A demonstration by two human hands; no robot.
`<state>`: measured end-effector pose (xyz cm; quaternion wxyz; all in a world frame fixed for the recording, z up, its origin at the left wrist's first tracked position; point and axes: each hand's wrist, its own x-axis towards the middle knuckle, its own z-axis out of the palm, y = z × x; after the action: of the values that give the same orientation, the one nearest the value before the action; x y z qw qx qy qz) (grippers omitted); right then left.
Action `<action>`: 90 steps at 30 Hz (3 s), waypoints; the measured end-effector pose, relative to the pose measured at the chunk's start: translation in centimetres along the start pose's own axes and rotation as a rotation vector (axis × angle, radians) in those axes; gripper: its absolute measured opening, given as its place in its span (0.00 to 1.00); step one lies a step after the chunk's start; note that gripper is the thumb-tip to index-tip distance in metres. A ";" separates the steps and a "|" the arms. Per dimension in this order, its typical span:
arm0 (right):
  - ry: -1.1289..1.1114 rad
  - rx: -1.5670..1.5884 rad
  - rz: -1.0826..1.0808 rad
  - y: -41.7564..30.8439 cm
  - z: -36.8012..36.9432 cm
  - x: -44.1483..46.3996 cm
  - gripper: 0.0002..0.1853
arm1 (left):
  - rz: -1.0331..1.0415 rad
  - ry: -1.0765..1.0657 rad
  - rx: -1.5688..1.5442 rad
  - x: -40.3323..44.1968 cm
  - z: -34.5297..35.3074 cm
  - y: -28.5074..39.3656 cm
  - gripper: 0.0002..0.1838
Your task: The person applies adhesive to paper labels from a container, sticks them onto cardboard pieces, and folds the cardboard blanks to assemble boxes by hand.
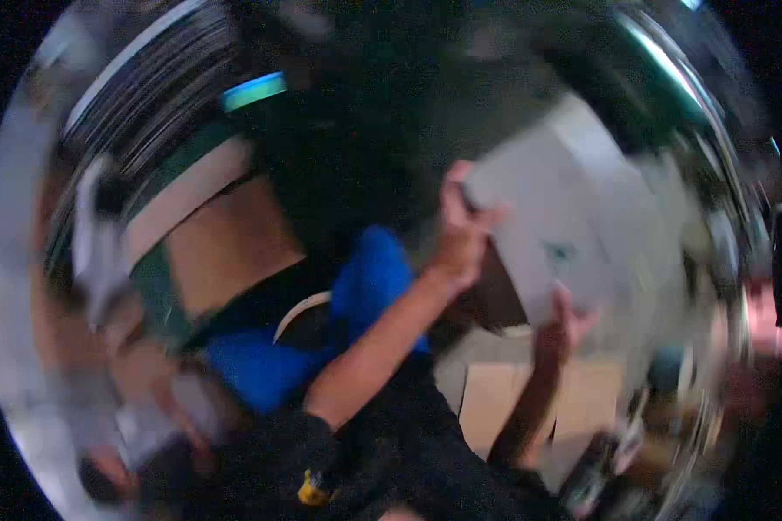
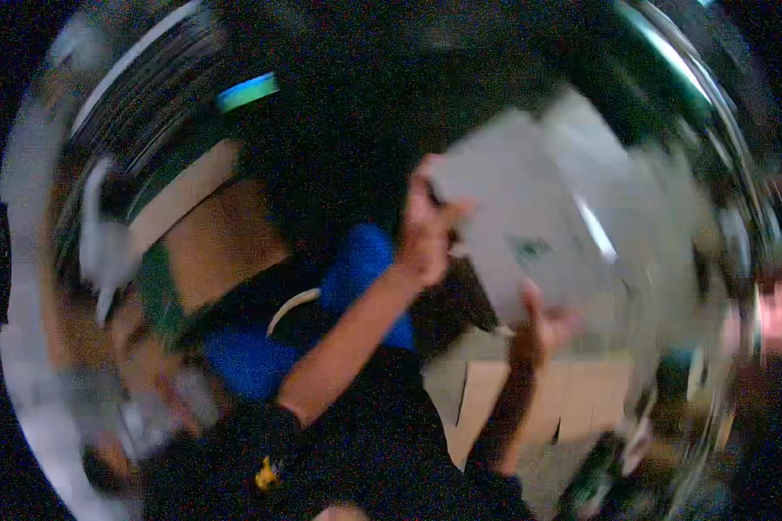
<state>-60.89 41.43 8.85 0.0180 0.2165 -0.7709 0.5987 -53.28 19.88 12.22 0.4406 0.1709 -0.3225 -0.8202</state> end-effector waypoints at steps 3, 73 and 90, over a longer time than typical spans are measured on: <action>-0.427 0.361 0.056 -8.3 3.4 2.9 0.38 | 0.075 0.018 0.058 -1.0 -5.8 5.2 0.49; -0.732 -0.553 -0.124 -4.2 -0.3 34.3 0.26 | -0.001 0.221 0.708 -11.9 -18.5 18.0 0.38; -0.696 -0.596 0.010 12.9 -1.6 36.3 0.20 | -0.123 0.243 0.666 -8.5 -17.3 13.6 0.31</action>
<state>-98.71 34.06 7.96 -0.1833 0.3863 -0.8708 0.2425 -30.44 14.94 8.74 0.3455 0.4206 -0.5063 -0.6688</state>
